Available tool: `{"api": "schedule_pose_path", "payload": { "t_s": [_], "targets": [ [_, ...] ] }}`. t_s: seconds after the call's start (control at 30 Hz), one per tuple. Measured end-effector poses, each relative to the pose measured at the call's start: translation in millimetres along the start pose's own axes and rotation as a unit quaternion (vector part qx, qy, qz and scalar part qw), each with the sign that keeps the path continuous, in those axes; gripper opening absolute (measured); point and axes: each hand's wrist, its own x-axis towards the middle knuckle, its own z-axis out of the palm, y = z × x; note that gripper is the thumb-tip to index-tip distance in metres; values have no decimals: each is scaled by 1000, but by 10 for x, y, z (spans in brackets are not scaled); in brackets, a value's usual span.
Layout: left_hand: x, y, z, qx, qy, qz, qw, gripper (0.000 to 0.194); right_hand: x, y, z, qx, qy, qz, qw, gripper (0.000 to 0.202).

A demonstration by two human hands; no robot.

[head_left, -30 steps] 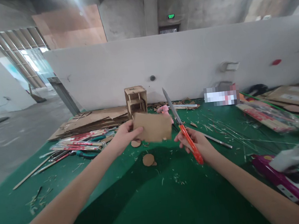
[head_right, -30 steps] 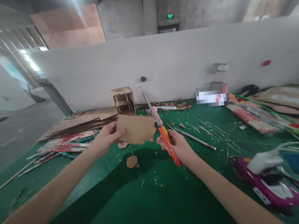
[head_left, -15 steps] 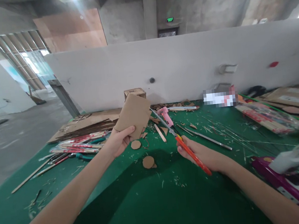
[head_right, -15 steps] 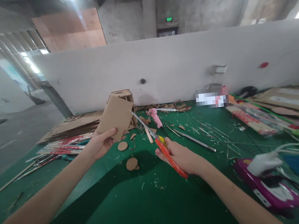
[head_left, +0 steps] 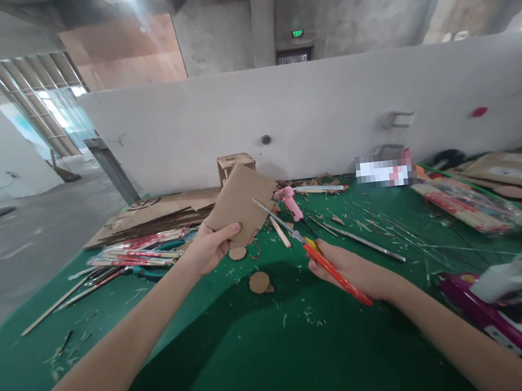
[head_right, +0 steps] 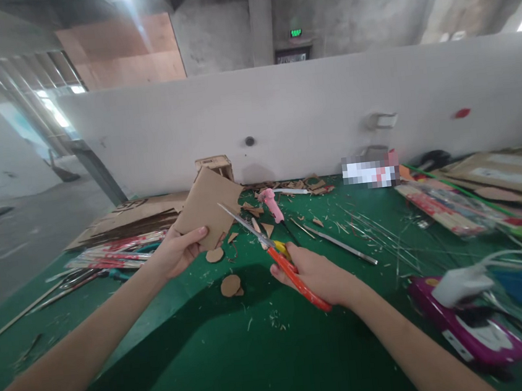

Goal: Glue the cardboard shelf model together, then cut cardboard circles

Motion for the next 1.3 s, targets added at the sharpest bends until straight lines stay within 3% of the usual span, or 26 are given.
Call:
{"api": "schedule_pose_path", "payload": {
  "t_s": [0.33, 0.6, 0.8, 1.0, 1.1, 1.3],
  "targets": [
    [4, 29, -16, 13, -21, -8, 1000, 62, 96, 54, 52, -89, 106, -42, 989, 46],
    [-8, 85, -29, 46, -39, 8, 998, 51, 32, -12, 36, -117, 102, -51, 987, 39],
    [-31, 112, 21, 35, -48, 5, 998, 49, 38, -27, 98, -165, 139, -48, 975, 41],
    [-73, 203, 71, 34, -55, 4, 998, 45, 55, -21, 147, -136, 162, -72, 975, 43],
    [-66, 214, 48, 39, -59, 5, 997, 44, 53, -27, 114, -122, 145, -73, 979, 44],
    [-63, 169, 58, 35, -36, -7, 999, 65, 24, -3, 89, -70, 80, -99, 989, 39]
  ]
}}
